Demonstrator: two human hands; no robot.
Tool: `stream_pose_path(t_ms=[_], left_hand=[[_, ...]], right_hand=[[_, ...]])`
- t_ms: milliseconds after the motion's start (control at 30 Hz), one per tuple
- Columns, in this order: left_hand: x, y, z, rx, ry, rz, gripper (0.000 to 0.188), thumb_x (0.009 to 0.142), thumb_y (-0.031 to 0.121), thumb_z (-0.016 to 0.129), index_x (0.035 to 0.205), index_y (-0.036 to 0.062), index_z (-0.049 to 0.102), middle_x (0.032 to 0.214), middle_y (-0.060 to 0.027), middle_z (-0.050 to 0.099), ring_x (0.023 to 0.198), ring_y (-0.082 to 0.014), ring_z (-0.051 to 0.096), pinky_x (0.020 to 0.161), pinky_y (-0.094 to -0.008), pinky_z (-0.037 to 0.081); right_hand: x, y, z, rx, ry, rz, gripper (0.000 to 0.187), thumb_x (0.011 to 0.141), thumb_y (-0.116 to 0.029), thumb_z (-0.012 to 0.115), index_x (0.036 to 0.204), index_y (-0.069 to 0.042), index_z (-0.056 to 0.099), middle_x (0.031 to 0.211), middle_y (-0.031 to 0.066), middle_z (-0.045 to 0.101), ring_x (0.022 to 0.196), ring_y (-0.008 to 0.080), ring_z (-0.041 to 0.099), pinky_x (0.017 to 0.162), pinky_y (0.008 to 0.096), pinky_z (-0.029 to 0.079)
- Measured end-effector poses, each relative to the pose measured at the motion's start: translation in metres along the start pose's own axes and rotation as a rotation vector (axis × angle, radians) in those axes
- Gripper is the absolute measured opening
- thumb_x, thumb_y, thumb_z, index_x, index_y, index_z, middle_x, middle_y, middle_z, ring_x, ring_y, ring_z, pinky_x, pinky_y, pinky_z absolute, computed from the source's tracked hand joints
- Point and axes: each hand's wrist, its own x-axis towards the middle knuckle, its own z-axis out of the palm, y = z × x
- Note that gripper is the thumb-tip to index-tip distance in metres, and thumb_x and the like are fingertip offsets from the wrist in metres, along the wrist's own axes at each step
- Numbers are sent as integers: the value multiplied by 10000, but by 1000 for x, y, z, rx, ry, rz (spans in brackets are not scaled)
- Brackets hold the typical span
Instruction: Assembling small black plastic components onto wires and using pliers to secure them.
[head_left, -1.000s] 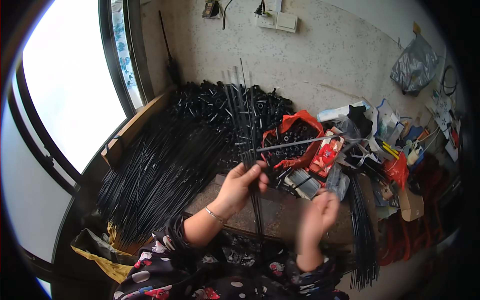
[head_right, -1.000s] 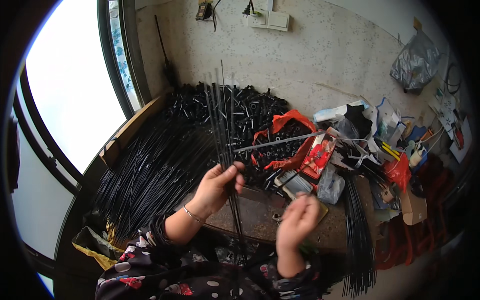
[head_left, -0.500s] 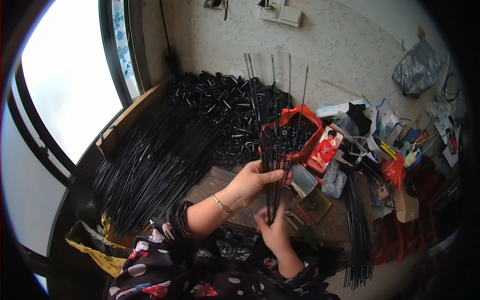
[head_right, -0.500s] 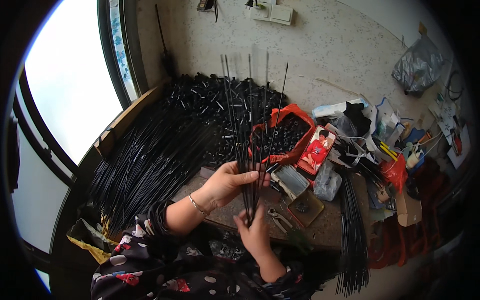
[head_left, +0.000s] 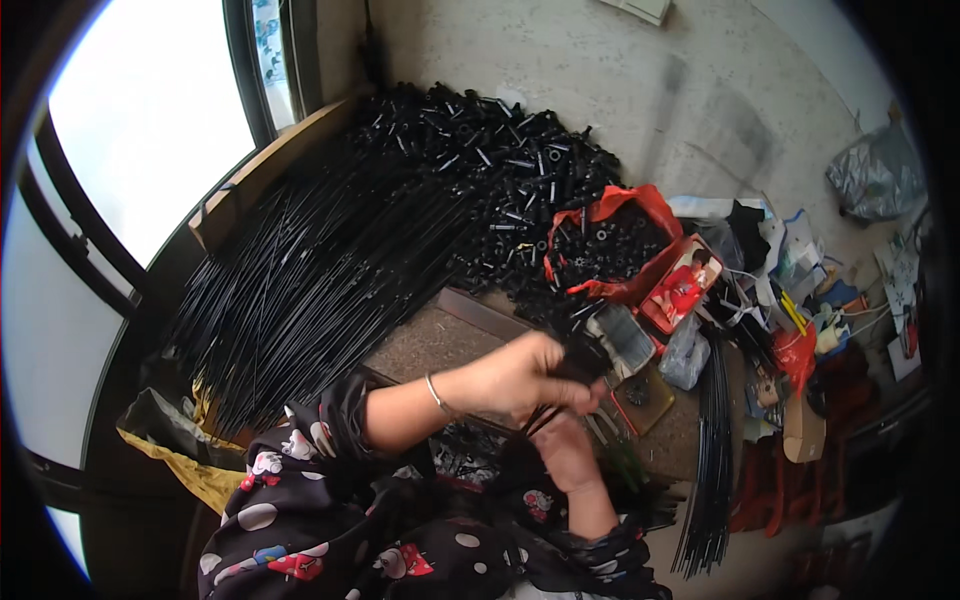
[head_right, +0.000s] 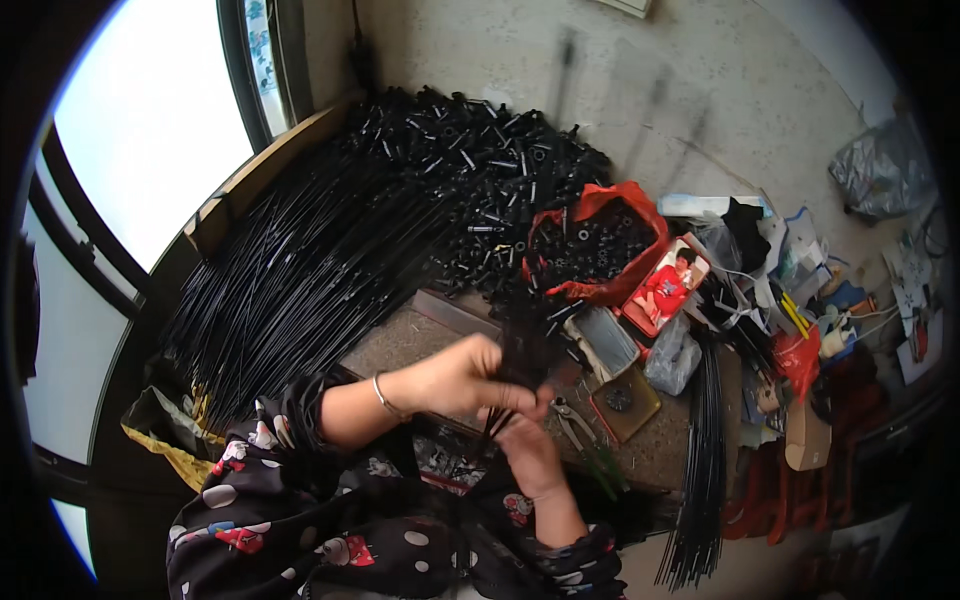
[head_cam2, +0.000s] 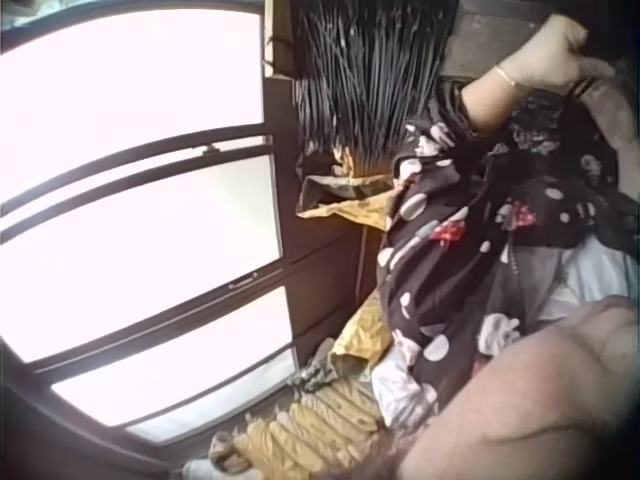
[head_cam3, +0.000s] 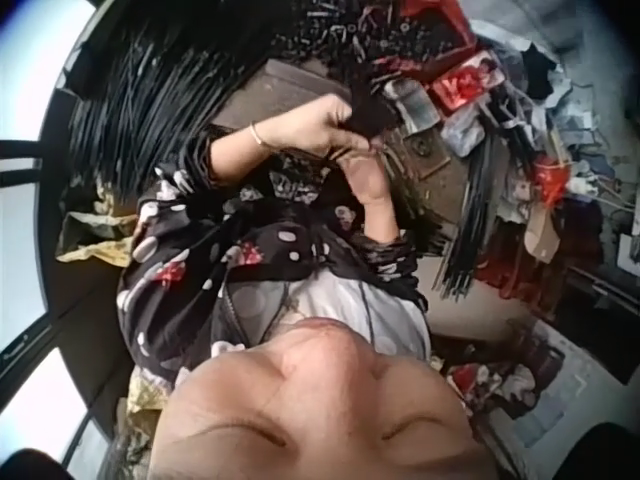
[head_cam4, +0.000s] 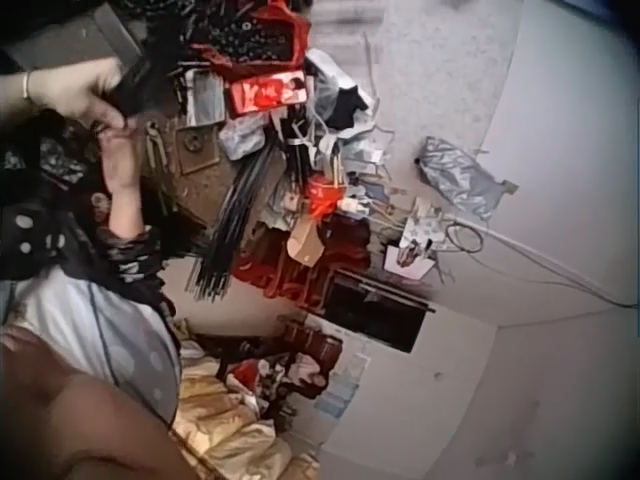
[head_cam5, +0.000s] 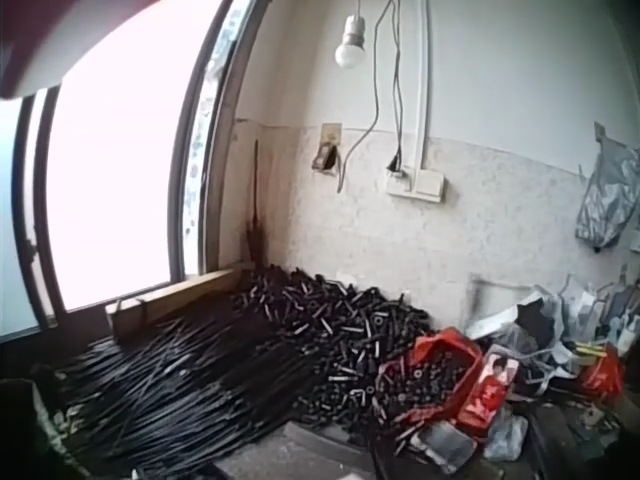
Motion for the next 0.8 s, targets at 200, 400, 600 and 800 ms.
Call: stream_pose_path(t_ms=[200, 400, 600, 800], left_hand=[[-29, -71, 14, 716, -245, 667, 60, 761, 19, 638, 819, 5, 643, 798, -67, 652, 657, -223, 576, 597, -289, 461], [-34, -125, 5, 657, -90, 430, 234, 711, 45, 666, 938, 14, 617, 926, -90, 640, 913, -301, 576, 787, -384, 466], [-37, -151, -3, 992, 428, 381, 348, 694, 145, 674, 1016, 32, 604, 1142, -133, 567, 1119, -337, 488, 960, -430, 376], [-30, -122, -16, 1247, 101, 498, 488, 674, 215, 665, 1118, 45, 558, 1288, -140, 478, 1235, -331, 399, 1055, -471, 265]], right_hand=[[30, -45, 3, 556, -157, 434, 630, 918, -544, 353, 1231, -9, 466, 1087, 215, 592, 938, 307, 617, 813, 407, 502], [107, -62, -12, 74, 186, 42, 653, 911, -567, 353, 1274, -28, 418, 1189, 229, 540, 933, 344, 614, 783, 427, 510], [69, -91, 18, 341, 57, -29, 840, 873, -655, 313, 1277, 77, 399, 1158, 255, 556, 996, 339, 595, 925, 419, 426], [8, -63, 22, -56, -354, -101, 807, 887, -649, 263, 1245, 52, 441, 1147, 234, 560, 1012, 285, 574, 929, 394, 420]])
